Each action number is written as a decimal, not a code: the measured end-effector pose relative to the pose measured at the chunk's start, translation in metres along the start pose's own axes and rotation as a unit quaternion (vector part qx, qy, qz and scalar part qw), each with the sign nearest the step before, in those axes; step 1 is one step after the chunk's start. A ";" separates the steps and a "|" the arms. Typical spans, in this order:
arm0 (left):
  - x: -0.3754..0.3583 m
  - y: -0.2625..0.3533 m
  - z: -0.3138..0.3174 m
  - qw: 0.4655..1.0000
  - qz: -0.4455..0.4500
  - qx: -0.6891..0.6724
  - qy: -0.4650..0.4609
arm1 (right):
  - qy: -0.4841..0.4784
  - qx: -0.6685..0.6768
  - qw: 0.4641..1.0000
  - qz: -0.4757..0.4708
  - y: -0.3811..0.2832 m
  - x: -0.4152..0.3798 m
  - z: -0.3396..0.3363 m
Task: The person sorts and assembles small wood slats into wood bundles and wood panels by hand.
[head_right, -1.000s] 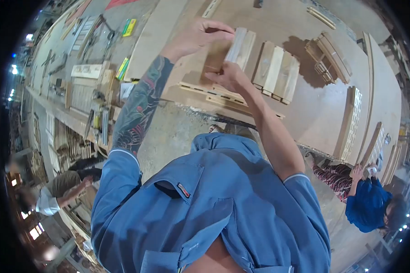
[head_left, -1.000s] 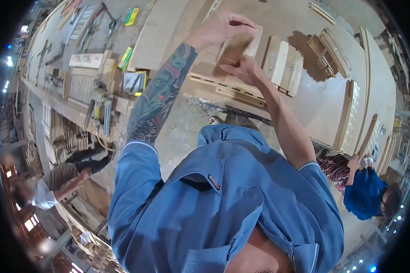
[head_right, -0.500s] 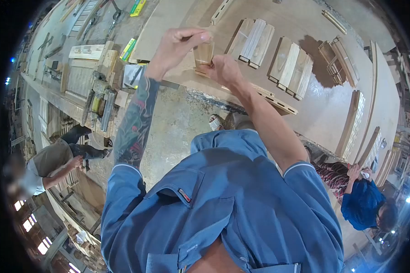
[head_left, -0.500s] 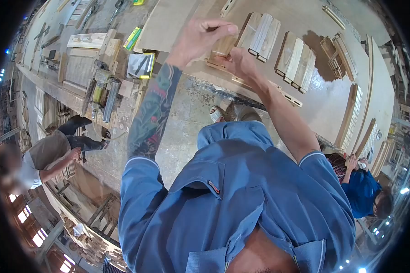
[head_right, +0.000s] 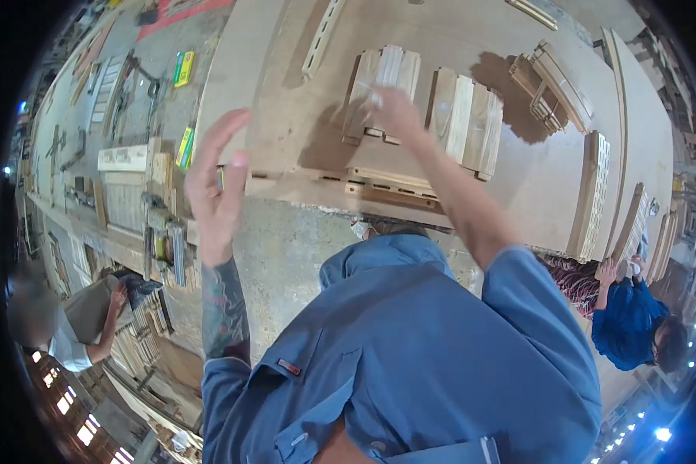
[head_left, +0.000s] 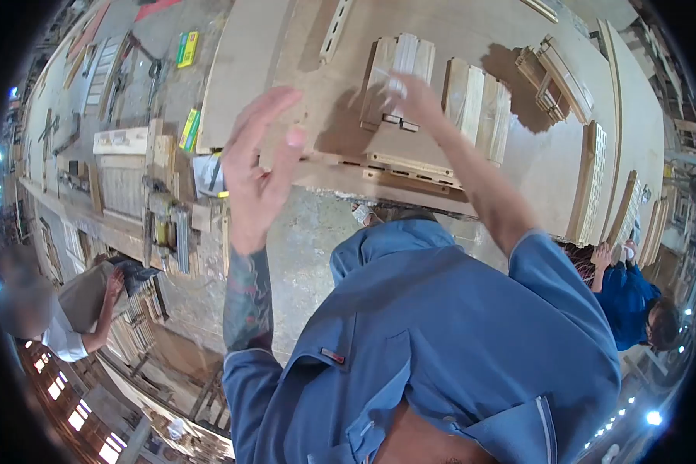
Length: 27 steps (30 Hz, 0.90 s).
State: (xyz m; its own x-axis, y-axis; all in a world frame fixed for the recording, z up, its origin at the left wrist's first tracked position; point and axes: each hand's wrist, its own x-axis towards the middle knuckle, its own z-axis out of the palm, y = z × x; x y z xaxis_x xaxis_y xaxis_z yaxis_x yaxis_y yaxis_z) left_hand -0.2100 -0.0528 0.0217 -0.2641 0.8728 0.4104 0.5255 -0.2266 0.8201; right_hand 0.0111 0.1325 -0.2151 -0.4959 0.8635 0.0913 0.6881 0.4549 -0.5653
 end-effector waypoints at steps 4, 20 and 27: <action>0.034 0.024 0.024 1.000 0.009 -0.024 -0.013 | 0.036 -0.051 0.994 0.092 0.095 0.116 0.007; 0.029 -0.001 0.064 0.995 -0.028 -0.052 -0.081 | -0.155 0.353 0.920 0.076 -0.034 -0.024 -0.072; 0.022 0.002 0.062 0.993 -0.061 -0.064 -0.073 | -0.089 0.413 0.907 0.007 -0.085 -0.074 -0.056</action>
State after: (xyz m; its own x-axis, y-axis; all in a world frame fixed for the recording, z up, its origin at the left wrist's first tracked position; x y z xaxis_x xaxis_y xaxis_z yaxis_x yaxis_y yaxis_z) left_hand -0.1649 -0.0077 0.0076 -0.1947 0.9481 0.2514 0.3865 -0.1614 0.9081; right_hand 0.0197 0.0420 -0.1277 -0.6187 0.7855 -0.0122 0.1005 0.0638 -0.9929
